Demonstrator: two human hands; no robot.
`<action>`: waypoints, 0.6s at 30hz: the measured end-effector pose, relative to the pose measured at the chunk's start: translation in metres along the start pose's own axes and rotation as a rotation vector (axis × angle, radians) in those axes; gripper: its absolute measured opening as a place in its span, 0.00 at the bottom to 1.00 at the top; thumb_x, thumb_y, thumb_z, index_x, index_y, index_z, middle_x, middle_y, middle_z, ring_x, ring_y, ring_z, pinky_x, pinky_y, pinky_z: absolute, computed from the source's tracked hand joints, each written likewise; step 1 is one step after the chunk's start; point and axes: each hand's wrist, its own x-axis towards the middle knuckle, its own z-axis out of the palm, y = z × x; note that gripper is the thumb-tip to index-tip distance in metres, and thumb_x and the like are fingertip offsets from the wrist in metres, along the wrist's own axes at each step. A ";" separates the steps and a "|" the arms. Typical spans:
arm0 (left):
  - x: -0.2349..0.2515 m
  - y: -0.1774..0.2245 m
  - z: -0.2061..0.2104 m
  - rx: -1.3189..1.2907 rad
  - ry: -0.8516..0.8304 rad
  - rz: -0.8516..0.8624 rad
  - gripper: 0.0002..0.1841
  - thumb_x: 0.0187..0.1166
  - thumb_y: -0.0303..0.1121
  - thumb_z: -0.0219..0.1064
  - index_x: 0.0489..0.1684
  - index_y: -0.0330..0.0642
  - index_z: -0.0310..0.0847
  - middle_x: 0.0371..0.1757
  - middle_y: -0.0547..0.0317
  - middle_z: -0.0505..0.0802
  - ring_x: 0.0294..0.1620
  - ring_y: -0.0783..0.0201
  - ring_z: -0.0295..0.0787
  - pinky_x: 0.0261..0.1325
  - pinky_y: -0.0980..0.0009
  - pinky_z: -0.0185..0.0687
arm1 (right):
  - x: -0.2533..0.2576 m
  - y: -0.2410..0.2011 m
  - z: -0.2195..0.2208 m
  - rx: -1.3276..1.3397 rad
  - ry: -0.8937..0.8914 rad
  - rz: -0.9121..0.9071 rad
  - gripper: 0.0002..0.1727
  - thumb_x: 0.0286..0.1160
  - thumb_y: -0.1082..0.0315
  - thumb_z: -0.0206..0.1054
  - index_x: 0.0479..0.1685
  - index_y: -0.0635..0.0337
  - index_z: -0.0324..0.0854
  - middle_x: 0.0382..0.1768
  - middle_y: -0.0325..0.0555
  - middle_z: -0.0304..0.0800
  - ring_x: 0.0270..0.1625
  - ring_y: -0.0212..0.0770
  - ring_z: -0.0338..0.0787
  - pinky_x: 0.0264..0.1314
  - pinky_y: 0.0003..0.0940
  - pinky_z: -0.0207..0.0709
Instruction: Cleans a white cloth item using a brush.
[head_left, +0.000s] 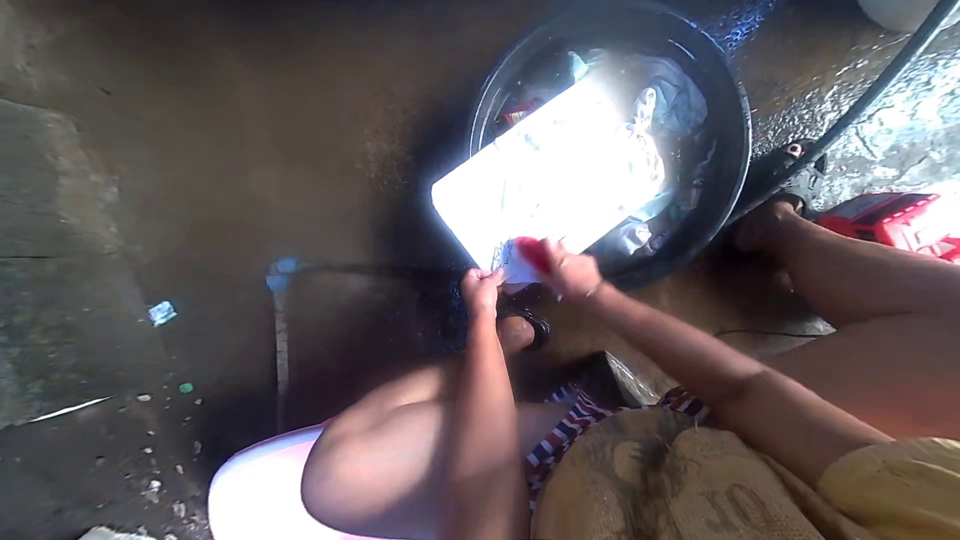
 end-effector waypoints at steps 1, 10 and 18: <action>-0.001 -0.001 0.001 -0.047 -0.010 -0.015 0.15 0.82 0.29 0.71 0.58 0.26 0.77 0.51 0.37 0.88 0.44 0.52 0.90 0.52 0.55 0.89 | 0.011 0.028 -0.017 0.008 0.083 0.082 0.34 0.83 0.52 0.66 0.86 0.53 0.66 0.67 0.66 0.86 0.55 0.70 0.92 0.52 0.73 0.82; -0.012 0.052 -0.005 0.643 0.003 0.134 0.14 0.83 0.35 0.67 0.55 0.31 0.86 0.58 0.33 0.91 0.66 0.37 0.86 0.69 0.38 0.77 | 0.057 0.180 -0.137 0.917 0.252 0.269 0.37 0.83 0.48 0.65 0.88 0.49 0.59 0.61 0.56 0.85 0.53 0.52 0.90 0.51 0.53 0.86; 0.022 0.113 0.038 0.581 0.059 0.346 0.17 0.88 0.35 0.61 0.63 0.33 0.85 0.65 0.40 0.90 0.73 0.46 0.84 0.78 0.50 0.74 | 0.099 0.165 -0.136 1.302 0.179 0.422 0.34 0.80 0.35 0.57 0.74 0.49 0.73 0.60 0.49 0.86 0.58 0.47 0.89 0.56 0.50 0.86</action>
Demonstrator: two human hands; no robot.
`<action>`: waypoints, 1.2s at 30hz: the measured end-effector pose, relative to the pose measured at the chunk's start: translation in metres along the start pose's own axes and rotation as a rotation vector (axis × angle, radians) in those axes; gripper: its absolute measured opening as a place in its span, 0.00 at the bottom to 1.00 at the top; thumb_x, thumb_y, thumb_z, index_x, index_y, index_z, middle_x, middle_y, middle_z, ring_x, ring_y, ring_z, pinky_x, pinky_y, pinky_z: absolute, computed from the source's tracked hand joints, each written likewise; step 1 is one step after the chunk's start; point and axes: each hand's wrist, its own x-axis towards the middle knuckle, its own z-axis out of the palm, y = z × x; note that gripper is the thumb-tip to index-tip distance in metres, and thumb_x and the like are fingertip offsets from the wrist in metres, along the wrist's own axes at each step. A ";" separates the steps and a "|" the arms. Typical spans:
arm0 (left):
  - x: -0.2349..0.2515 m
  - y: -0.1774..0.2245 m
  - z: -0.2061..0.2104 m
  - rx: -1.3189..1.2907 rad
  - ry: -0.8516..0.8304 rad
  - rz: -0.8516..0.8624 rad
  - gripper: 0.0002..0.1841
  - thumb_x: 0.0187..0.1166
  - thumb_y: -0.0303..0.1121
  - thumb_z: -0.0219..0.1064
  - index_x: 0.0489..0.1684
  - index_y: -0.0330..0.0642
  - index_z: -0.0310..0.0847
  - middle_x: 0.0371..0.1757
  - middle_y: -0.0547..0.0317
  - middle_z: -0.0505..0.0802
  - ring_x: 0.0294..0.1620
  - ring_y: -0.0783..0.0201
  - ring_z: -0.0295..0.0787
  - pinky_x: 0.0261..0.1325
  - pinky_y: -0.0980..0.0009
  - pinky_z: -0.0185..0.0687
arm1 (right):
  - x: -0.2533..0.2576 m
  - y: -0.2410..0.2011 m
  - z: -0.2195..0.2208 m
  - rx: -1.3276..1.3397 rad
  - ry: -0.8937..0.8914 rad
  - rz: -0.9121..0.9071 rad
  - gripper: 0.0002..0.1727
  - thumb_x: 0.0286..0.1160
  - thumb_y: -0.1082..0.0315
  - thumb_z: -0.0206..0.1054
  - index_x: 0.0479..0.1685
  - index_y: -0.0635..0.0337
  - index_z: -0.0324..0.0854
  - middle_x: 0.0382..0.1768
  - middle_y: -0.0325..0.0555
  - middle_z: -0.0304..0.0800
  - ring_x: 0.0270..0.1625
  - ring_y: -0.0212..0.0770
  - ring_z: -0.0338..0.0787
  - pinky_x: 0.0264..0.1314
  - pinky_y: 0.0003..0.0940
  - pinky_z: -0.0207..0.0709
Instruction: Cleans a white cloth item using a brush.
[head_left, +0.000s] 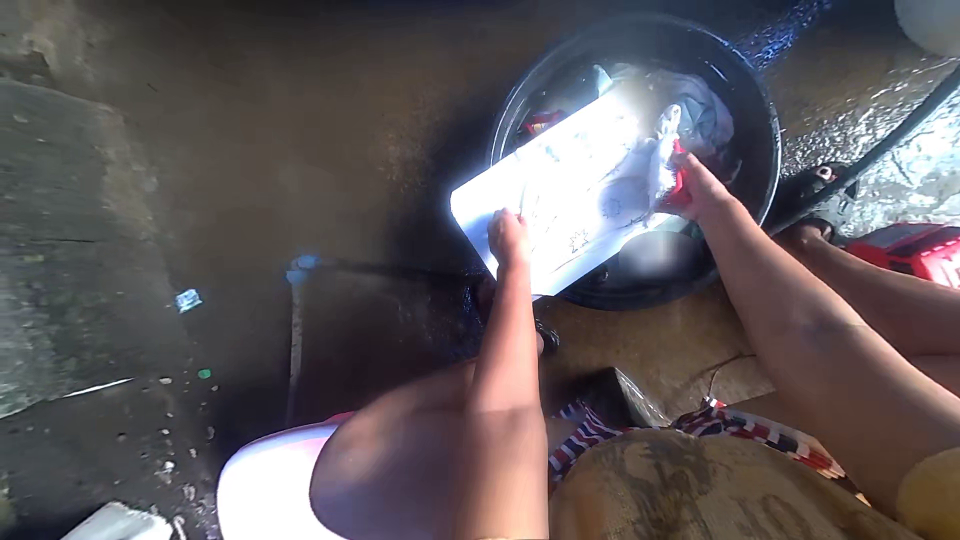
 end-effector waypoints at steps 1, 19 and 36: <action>0.005 0.006 0.002 0.021 0.000 -0.012 0.15 0.88 0.35 0.61 0.61 0.35 0.85 0.65 0.42 0.90 0.72 0.47 0.84 0.77 0.50 0.75 | 0.001 0.000 0.000 -0.020 0.027 0.007 0.35 0.79 0.35 0.59 0.74 0.50 0.74 0.59 0.49 0.87 0.57 0.47 0.90 0.55 0.50 0.87; -0.032 -0.041 0.001 -0.222 0.092 -0.147 0.16 0.91 0.32 0.54 0.65 0.29 0.79 0.59 0.34 0.90 0.63 0.42 0.88 0.68 0.45 0.79 | -0.046 0.033 -0.027 -0.115 0.322 -0.195 0.37 0.76 0.46 0.71 0.77 0.61 0.69 0.54 0.53 0.87 0.49 0.46 0.90 0.50 0.47 0.86; -0.015 -0.018 -0.009 -0.041 0.016 -0.159 0.14 0.85 0.34 0.64 0.58 0.34 0.86 0.59 0.40 0.92 0.65 0.46 0.88 0.71 0.46 0.78 | -0.029 -0.004 0.018 -0.140 -0.280 0.146 0.25 0.88 0.38 0.45 0.61 0.44 0.77 0.44 0.41 0.90 0.44 0.40 0.92 0.45 0.40 0.88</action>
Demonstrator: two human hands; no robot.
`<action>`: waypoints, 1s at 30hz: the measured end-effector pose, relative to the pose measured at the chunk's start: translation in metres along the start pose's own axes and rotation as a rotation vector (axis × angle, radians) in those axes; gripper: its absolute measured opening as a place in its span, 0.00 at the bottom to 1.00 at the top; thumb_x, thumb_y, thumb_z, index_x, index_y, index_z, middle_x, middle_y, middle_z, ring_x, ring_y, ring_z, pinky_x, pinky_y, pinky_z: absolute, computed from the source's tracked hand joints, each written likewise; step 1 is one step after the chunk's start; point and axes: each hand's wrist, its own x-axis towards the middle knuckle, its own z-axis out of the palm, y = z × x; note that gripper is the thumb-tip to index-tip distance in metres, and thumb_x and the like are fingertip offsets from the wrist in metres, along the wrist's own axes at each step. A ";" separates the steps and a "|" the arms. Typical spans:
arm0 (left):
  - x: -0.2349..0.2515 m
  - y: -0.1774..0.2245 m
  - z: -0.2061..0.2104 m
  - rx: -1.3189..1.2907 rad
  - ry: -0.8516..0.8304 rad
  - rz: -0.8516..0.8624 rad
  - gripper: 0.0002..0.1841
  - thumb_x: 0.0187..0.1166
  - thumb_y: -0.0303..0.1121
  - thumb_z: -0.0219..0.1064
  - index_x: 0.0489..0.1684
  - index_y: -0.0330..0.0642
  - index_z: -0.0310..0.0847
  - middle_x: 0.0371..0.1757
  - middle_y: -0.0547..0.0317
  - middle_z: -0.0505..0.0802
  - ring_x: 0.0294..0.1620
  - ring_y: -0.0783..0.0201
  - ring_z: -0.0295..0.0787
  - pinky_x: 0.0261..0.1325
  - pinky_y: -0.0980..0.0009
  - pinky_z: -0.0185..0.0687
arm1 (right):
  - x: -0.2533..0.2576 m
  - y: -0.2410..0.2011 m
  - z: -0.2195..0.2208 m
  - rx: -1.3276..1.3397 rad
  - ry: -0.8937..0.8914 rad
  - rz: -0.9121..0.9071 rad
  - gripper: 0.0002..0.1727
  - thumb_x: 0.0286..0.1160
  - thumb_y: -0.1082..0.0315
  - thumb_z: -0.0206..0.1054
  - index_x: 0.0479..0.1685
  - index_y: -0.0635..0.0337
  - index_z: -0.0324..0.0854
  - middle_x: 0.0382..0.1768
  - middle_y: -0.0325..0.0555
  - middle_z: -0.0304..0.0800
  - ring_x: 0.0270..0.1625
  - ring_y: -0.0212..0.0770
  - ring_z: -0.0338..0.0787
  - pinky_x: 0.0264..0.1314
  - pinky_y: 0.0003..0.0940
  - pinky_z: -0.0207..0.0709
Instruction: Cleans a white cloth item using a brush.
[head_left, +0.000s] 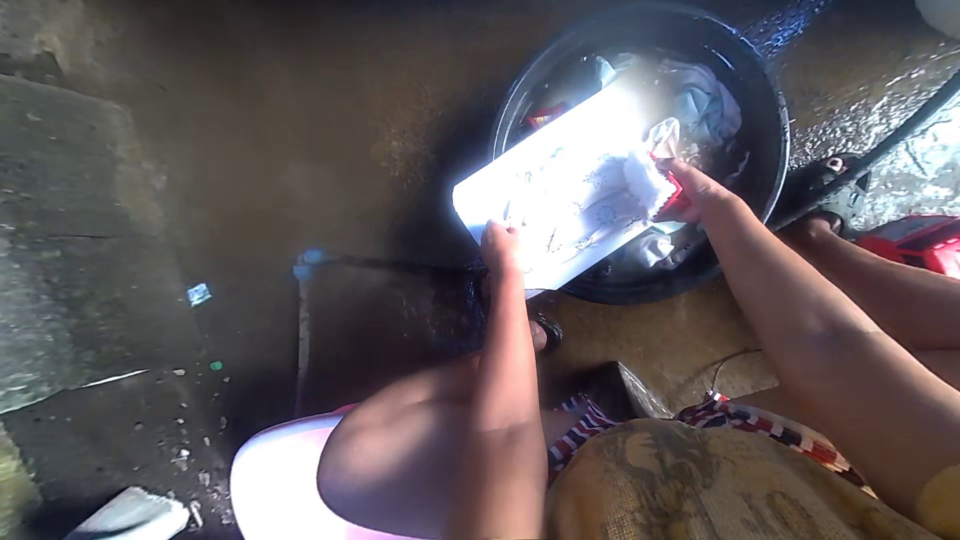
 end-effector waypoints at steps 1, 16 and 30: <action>-0.001 -0.003 0.003 -0.012 0.005 -0.003 0.13 0.84 0.33 0.65 0.57 0.35 0.87 0.58 0.41 0.92 0.65 0.46 0.88 0.70 0.47 0.78 | 0.003 0.002 -0.005 0.000 -0.029 0.005 0.26 0.88 0.37 0.45 0.62 0.43 0.77 0.45 0.41 0.90 0.45 0.40 0.92 0.44 0.40 0.88; -0.007 0.002 0.003 0.043 -0.007 0.087 0.15 0.89 0.33 0.57 0.65 0.36 0.80 0.59 0.39 0.91 0.65 0.43 0.88 0.69 0.45 0.79 | -0.023 0.026 -0.032 0.228 -0.051 -0.201 0.27 0.88 0.37 0.39 0.72 0.37 0.71 0.47 0.39 0.88 0.39 0.37 0.89 0.34 0.32 0.84; 0.008 0.044 -0.001 0.228 -0.080 -0.055 0.21 0.80 0.48 0.69 0.57 0.39 0.89 0.65 0.44 0.90 0.72 0.47 0.84 0.69 0.46 0.79 | -0.026 0.042 -0.021 0.138 0.018 -0.049 0.27 0.91 0.37 0.39 0.60 0.43 0.76 0.40 0.37 0.90 0.38 0.35 0.92 0.38 0.35 0.89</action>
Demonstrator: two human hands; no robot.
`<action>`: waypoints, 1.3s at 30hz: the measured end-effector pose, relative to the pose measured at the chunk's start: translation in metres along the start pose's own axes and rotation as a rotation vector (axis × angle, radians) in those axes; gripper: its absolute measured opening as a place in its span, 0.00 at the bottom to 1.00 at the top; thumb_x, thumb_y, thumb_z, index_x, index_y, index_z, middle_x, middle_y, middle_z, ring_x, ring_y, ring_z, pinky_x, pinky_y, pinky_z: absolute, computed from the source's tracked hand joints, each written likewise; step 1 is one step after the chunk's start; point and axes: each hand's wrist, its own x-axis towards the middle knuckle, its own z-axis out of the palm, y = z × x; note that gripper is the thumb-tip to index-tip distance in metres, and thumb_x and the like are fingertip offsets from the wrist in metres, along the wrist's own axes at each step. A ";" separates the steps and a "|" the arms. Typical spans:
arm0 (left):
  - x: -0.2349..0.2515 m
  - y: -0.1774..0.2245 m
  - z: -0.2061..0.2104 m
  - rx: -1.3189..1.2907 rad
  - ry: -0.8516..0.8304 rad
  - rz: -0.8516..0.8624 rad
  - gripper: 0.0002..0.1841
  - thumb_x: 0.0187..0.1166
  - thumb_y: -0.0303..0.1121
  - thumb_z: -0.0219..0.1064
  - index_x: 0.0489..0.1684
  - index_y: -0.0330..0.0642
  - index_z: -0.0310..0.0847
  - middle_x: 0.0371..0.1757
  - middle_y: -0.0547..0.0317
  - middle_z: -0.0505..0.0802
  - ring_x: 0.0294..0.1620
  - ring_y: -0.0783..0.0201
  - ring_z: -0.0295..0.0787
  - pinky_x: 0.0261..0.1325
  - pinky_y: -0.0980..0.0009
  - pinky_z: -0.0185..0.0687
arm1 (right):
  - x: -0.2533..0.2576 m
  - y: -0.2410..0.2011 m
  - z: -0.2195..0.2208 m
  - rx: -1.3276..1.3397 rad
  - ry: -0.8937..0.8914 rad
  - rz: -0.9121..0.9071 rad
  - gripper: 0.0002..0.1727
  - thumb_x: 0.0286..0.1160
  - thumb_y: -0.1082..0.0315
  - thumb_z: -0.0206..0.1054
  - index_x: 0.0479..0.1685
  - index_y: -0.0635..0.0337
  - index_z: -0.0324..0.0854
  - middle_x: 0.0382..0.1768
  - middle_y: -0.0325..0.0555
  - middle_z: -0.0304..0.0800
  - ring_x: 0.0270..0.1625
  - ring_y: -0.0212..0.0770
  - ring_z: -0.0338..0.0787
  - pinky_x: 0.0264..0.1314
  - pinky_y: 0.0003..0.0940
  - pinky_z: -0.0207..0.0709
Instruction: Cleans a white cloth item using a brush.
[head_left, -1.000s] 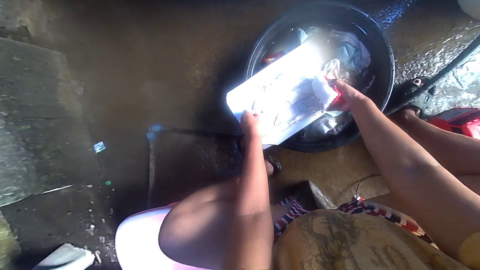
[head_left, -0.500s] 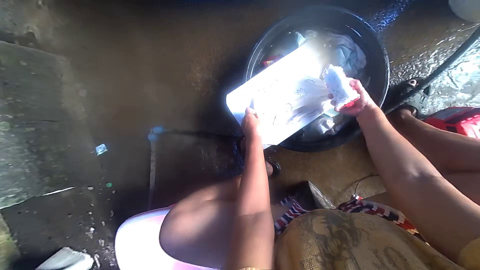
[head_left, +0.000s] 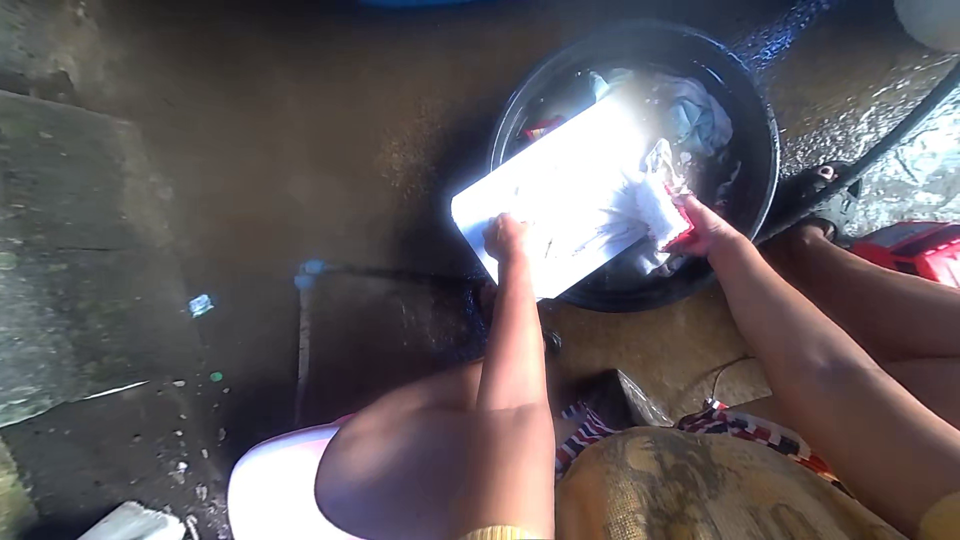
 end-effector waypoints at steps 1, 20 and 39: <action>-0.001 0.000 0.001 0.012 0.007 -0.013 0.22 0.80 0.50 0.70 0.57 0.39 0.89 0.65 0.44 0.90 0.72 0.47 0.84 0.68 0.45 0.79 | 0.000 0.000 -0.001 -0.015 0.003 0.003 0.27 0.91 0.37 0.39 0.60 0.44 0.76 0.39 0.37 0.90 0.38 0.35 0.92 0.38 0.35 0.88; -0.018 -0.017 -0.043 -0.789 0.320 0.398 0.10 0.90 0.28 0.53 0.55 0.32 0.76 0.45 0.47 0.86 0.47 0.60 0.83 0.55 0.60 0.78 | -0.028 -0.041 -0.023 0.474 -0.350 -0.529 0.28 0.89 0.42 0.39 0.56 0.48 0.81 0.38 0.41 0.91 0.34 0.34 0.92 0.31 0.27 0.87; -0.010 -0.064 0.026 -0.295 0.046 0.051 0.12 0.79 0.35 0.71 0.48 0.36 0.90 0.49 0.42 0.94 0.55 0.47 0.91 0.62 0.46 0.82 | -0.014 0.023 -0.020 -0.142 0.027 0.080 0.27 0.90 0.41 0.44 0.62 0.50 0.77 0.41 0.44 0.88 0.40 0.41 0.90 0.43 0.43 0.87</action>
